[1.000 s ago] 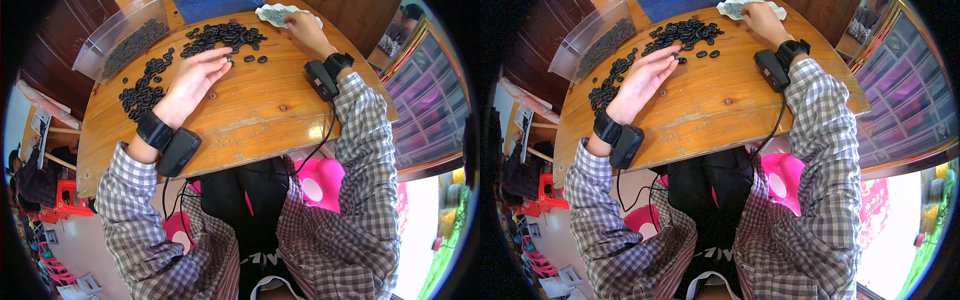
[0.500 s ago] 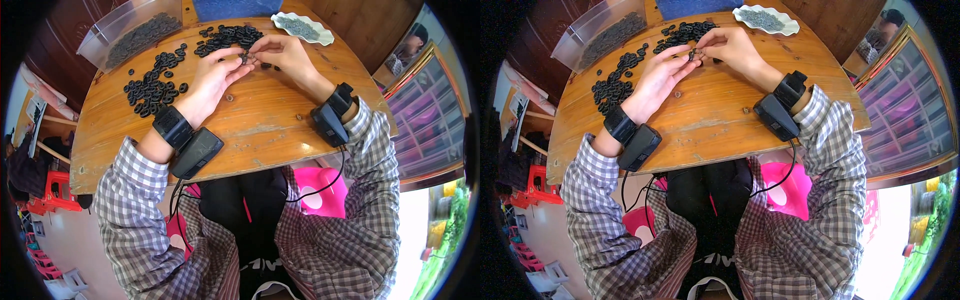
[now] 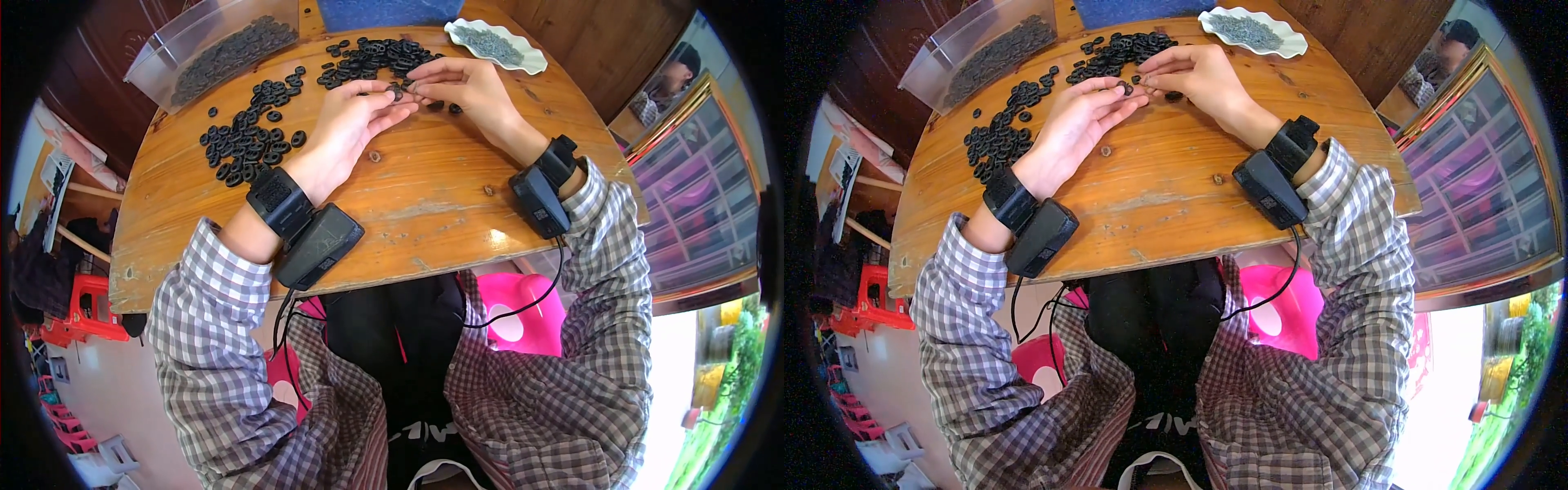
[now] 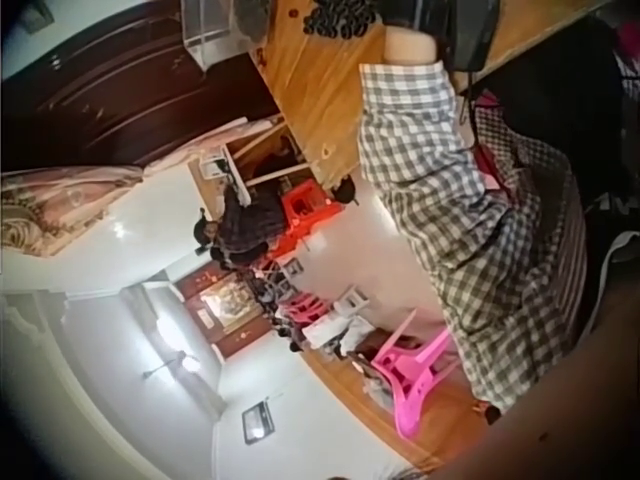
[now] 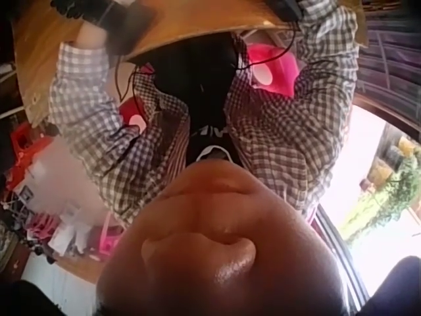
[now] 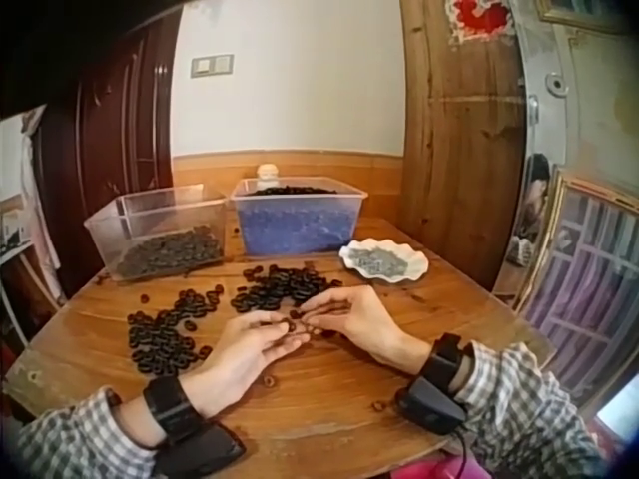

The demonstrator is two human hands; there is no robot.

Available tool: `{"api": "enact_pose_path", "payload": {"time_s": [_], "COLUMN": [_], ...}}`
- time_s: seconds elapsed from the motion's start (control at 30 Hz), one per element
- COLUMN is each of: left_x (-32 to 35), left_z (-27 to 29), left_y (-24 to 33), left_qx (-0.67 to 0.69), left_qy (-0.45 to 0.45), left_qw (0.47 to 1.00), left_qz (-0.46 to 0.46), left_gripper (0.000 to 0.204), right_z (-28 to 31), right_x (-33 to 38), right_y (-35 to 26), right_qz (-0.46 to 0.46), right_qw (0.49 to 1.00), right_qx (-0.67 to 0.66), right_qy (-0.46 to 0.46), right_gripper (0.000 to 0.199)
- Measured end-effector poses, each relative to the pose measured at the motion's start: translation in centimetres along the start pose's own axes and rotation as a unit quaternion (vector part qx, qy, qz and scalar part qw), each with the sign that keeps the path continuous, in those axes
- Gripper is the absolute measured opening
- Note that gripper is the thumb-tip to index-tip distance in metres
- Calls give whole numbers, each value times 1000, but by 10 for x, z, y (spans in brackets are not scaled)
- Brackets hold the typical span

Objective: The person picks up black plastic cord locks and small grey pins by hand, fits a pin into each cord lock, and places the assembled pieces onto the wooden table.

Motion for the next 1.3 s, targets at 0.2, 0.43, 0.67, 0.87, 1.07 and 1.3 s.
{"api": "enact_pose_path", "payload": {"time_s": [0.2,0.43,0.67,0.87,1.07,1.3], "left_x": [-1,0,1,0,1,2], "left_z": [2,-2,-3,-1,-3,-4], "left_y": [0,0,0,1,1,2], "left_qx": [-45,-83,-52,-46,-53,-75], "left_qy": [6,-18,-42,-47,-47,-60], "left_qw": [999,996,998,998,997,995], "left_qz": [3,0,2,8,7,10], "left_gripper": [13,16,18,18,19,19], "right_z": [-2,0,-2,-1,-2,-2], "right_x": [0,0,0,-3,-1,-1], "right_y": [-2,0,0,6,2,1], "right_qz": [13,22,41,63,75,61], "right_qw": [1000,999,998,990,992,996], "right_qx": [18,24,44,128,101,54], "right_qy": [-2,-12,-12,-14,-10,-42], "right_gripper": [16,14,12,12,12,11]}}
Point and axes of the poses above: each hand's wrist, its own x-axis away from the middle knuckle, its own z-axis out of the back of the hand, y = z × x, the point moved 2 cm from there along -x, towards the middle knuckle, and after that the axes turned 3 degrees about z, right-handed, at the moved point
